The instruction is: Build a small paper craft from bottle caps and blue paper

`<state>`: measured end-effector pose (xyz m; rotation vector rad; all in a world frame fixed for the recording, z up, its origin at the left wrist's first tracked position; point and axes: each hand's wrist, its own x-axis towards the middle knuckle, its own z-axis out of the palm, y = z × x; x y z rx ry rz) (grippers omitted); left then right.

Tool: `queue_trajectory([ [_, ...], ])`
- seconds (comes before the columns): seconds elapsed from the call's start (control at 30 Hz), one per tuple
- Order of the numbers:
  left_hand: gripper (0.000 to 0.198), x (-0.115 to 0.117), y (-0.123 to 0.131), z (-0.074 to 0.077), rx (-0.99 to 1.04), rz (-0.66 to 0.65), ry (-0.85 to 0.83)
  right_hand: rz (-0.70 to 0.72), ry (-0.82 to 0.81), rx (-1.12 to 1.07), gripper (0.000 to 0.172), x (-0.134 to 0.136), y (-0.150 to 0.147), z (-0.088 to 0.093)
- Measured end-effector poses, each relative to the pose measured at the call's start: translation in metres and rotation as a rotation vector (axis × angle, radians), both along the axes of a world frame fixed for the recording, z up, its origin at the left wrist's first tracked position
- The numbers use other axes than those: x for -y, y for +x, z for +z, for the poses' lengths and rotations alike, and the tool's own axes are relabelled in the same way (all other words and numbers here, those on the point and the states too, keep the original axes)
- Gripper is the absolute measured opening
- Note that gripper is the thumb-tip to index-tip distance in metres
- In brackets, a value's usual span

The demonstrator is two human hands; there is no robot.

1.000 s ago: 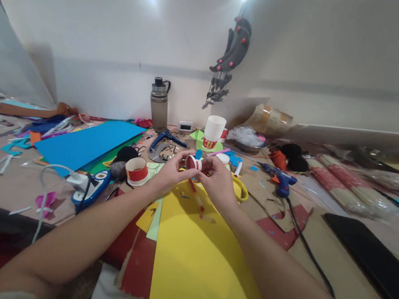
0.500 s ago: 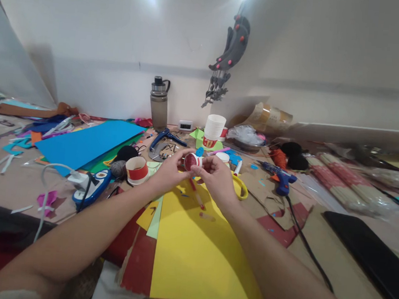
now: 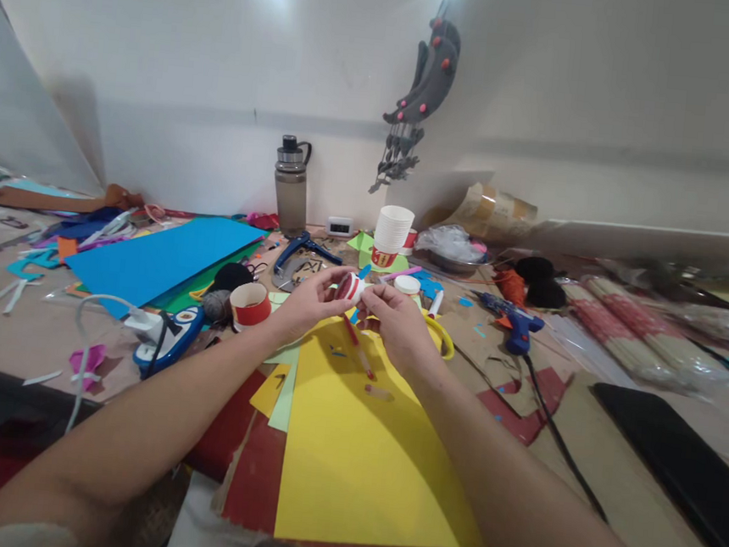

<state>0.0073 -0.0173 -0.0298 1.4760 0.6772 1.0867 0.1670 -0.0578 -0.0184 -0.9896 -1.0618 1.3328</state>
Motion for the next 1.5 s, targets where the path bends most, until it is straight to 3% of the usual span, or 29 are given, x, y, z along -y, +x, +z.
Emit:
queue_trajectory([
  [0.37,0.056,-0.002,0.001,-0.001,-0.045,-0.014,-0.004,0.102,-0.112,-0.207,0.029,0.004,-0.002,0.002],
  [0.6,0.052,0.000,0.003,-0.001,-0.042,-0.025,-0.033,0.050,-0.138,-0.220,0.019,0.005,-0.006,0.004],
  [0.8,0.051,-0.001,0.002,-0.002,-0.037,-0.038,-0.011,0.036,-0.125,-0.187,0.020,0.006,-0.007,0.004],
  [1.0,0.033,0.004,0.002,0.004,0.068,-0.145,-0.216,0.091,-0.112,-0.216,0.027,0.008,-0.003,0.009],
  [1.13,0.027,0.006,0.001,0.006,0.166,-0.126,-0.325,0.110,-0.087,-0.236,0.030,0.008,0.000,0.011],
  [1.33,0.034,0.003,-0.001,0.006,0.155,-0.115,-0.272,0.083,-0.091,-0.231,0.030,0.008,0.001,0.011],
  [1.5,0.051,0.000,0.001,0.002,0.114,-0.025,-0.160,0.070,-0.106,-0.203,0.035,0.007,0.000,0.010],
])
